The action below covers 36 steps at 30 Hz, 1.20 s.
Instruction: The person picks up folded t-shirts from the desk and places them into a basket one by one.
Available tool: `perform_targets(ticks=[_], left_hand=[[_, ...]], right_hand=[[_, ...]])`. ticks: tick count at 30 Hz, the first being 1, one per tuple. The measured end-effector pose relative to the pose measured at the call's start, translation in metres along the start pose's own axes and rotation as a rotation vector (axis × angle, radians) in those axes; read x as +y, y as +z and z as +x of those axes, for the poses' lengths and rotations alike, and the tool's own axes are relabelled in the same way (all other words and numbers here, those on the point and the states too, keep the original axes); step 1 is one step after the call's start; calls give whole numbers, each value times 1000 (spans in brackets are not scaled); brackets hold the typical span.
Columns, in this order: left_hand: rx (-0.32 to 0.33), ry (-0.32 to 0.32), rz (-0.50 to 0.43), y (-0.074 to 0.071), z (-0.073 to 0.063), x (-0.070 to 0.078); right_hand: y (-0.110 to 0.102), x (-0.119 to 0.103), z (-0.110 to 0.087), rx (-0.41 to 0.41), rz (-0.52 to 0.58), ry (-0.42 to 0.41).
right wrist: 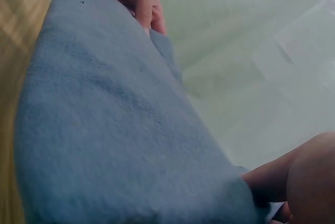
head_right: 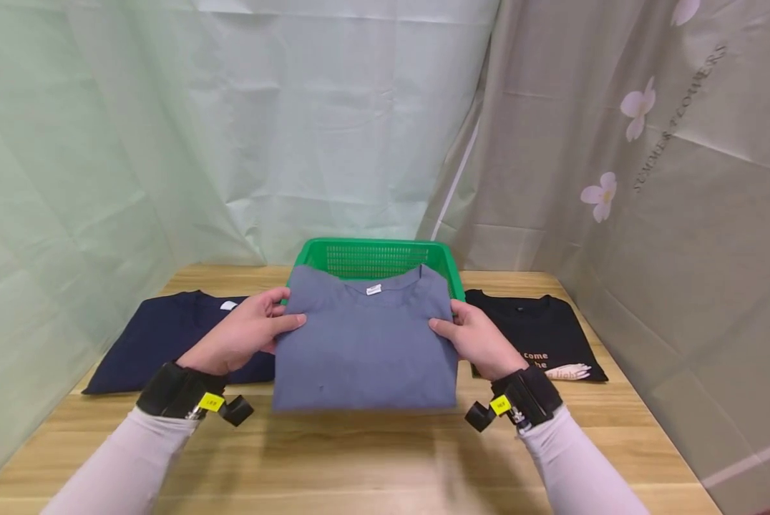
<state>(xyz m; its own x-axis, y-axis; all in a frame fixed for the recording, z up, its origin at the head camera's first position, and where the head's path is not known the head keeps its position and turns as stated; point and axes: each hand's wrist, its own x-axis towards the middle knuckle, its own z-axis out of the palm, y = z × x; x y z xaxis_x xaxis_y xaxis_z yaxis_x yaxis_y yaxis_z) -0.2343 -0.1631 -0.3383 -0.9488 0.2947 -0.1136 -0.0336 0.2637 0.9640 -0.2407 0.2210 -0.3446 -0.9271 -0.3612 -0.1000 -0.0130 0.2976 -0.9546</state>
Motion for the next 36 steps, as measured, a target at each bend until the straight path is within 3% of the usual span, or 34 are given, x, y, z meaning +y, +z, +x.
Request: perform_targets(ticks=[13,19,36], left_hand=[[8,-50,28,-13,37,15],[20,-32,30,-21,57,17],[121,-61,59,-33,106,24]], right_hand=[[-11,-9,37,31,-30,19],[-14,-13,57,58,-45,42],[-19,-19,111,146,19,72]])
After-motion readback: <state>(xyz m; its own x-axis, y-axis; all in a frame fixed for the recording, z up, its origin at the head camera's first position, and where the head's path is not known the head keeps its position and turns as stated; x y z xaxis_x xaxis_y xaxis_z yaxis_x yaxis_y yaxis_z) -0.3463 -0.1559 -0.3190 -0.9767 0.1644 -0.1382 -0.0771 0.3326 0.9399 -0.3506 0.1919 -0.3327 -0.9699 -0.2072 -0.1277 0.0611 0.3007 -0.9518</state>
